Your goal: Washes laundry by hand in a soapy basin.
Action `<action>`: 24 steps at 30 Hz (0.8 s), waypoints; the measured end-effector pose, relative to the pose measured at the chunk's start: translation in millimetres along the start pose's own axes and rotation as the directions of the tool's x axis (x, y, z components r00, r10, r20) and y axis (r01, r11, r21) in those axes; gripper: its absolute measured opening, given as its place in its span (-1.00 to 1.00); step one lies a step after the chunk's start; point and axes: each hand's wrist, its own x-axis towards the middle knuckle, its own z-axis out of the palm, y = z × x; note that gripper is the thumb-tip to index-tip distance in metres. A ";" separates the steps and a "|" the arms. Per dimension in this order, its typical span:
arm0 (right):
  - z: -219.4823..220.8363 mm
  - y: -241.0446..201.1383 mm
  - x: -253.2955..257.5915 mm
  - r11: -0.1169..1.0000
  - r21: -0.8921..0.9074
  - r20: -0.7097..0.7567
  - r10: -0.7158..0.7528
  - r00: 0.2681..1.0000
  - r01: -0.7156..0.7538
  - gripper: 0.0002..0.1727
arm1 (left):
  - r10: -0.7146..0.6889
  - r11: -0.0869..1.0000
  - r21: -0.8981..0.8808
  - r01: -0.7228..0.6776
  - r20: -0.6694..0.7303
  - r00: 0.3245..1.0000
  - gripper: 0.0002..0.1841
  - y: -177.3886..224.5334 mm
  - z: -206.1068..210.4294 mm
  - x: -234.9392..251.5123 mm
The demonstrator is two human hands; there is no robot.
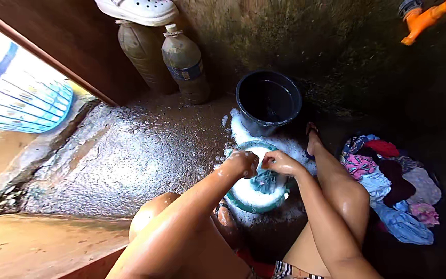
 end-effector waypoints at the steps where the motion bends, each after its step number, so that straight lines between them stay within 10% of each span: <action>1: -7.5 -12.2 -13.7 0.996 0.042 -0.072 -0.075 0.995 0.079 -0.73 | 0.026 0.999 0.018 -0.026 0.016 1.000 -0.46 2.5 5.2 7.1; 7: -36.0 -39.4 -59.0 0.867 0.213 -0.446 -0.325 0.834 0.451 -0.90 | 0.160 0.971 -0.160 -0.175 -0.105 0.982 -0.60 -1.3 19.0 35.5; 13: -15.6 22.7 -25.1 0.996 0.037 -0.373 -0.060 0.926 0.079 -0.39 | 0.180 0.769 -0.512 -0.383 -0.402 0.898 -0.63 -7.0 -11.7 11.0; 16: 0.7 33.2 -8.8 0.989 -0.094 -0.284 0.086 0.955 -0.116 -0.50 | 0.187 0.839 -0.414 -0.354 -0.392 0.901 -0.65 -8.4 -6.7 16.5; 24: -25.9 16.7 -31.3 0.967 0.096 -0.464 -0.165 0.870 0.235 -0.74 | 0.119 0.772 -0.482 -0.414 -0.531 0.839 -0.65 -10.2 -10.2 8.2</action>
